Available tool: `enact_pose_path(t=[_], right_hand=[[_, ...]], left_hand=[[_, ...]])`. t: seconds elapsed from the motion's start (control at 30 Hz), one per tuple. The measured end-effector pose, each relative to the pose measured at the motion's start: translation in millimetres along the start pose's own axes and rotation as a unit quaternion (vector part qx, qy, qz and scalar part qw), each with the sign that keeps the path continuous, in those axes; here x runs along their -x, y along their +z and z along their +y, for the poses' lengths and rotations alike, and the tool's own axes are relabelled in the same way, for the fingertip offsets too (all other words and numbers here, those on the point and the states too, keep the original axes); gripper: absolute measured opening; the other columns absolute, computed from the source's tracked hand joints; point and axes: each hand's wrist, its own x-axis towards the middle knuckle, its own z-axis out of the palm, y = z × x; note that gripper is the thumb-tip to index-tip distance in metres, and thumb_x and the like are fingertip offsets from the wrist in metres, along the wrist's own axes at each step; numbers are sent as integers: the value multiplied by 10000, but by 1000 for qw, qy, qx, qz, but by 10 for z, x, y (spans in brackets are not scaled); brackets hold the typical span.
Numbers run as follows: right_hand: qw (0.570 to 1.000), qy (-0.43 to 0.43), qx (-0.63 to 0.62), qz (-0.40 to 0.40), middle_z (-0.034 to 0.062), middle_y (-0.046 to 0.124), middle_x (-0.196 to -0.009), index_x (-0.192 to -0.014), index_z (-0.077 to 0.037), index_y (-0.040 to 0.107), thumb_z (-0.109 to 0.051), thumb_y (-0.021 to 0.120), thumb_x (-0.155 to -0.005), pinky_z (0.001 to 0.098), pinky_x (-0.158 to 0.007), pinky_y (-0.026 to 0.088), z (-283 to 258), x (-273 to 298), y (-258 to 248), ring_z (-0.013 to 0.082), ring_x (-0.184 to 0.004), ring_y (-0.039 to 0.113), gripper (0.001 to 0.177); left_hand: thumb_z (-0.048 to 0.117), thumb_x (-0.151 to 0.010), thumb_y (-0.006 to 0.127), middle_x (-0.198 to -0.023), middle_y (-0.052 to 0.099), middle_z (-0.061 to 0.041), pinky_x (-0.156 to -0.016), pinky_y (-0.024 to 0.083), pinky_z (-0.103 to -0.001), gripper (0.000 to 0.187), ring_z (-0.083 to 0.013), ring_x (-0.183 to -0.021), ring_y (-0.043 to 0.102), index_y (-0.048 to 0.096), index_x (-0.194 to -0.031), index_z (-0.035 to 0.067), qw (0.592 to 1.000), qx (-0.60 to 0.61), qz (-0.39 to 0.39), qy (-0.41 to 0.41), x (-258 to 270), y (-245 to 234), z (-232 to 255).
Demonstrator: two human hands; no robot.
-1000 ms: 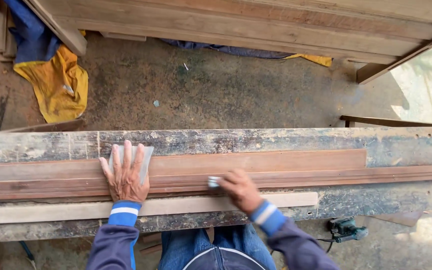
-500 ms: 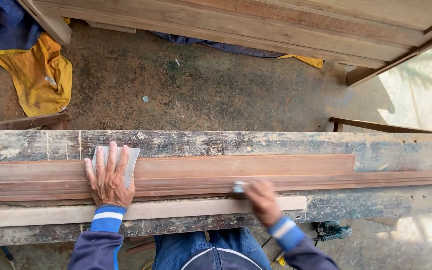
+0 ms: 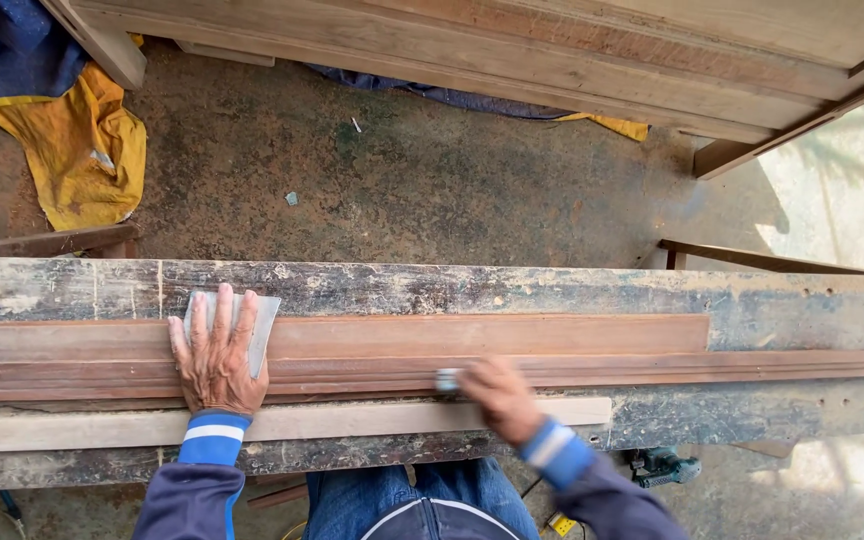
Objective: The recorder is sanding a long piece of decorative wooden trim using sandpaper.
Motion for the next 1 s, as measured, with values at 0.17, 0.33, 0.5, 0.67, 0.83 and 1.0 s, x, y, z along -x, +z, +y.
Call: enact_pose_path(t=[0.17,0.33,0.5,0.67,0.83,1.0], right_hand=[[994,-64,-68,-51,148,591,-1006,-1064,-30,668,-66,653,-802,459,-804,478,-522,-738,139,325,-927,577,264],[997,49,31,45,122,669,-1048,-1150,-70,707,32,668,-783,410,-778,493,720,675,-589,289,-932,615,383],[979,137,146,35,80,671,-915,-1089,-72,719,-27,698,-818,400,-752,479,875,1031,-758,243,-840,591,275],[998,-5,46,40,134,659,-938,-1101,30,690,77,595,-710,402,-741,521,90,133,-252,271,-861,608,405],[992,0,99,82,107,645,-936,-1105,1,696,55,620,-810,377,-743,517,514,763,-509,249,-863,611,309],[983,102,125,86,100,643,-896,-1081,12,699,60,640,-780,411,-739,490,485,863,-630,274,-816,587,310]], left_hand=[[200,-842,637,-1677,376,-121,-1287,159,-637,760,-403,-1551,301,453,-1580,209,1000,7,-2,7,7,-29,13],[199,-850,632,-1673,387,-127,-1286,163,-648,749,-405,-1556,302,456,-1578,206,1000,12,-1,4,24,4,5],[181,-850,625,-1674,399,-131,-1291,167,-651,741,-408,-1561,309,470,-1574,203,1000,8,0,2,6,1,10],[177,-845,625,-1672,406,-123,-1295,173,-646,742,-398,-1566,317,480,-1572,207,1000,-1,-1,2,34,-10,-2],[189,-861,611,-1675,407,-124,-1294,168,-649,724,-392,-1570,311,481,-1573,206,1000,8,2,3,15,14,2],[196,-887,596,-1678,411,-124,-1293,164,-654,697,-395,-1573,311,484,-1575,200,1000,5,8,-3,37,49,-23]])
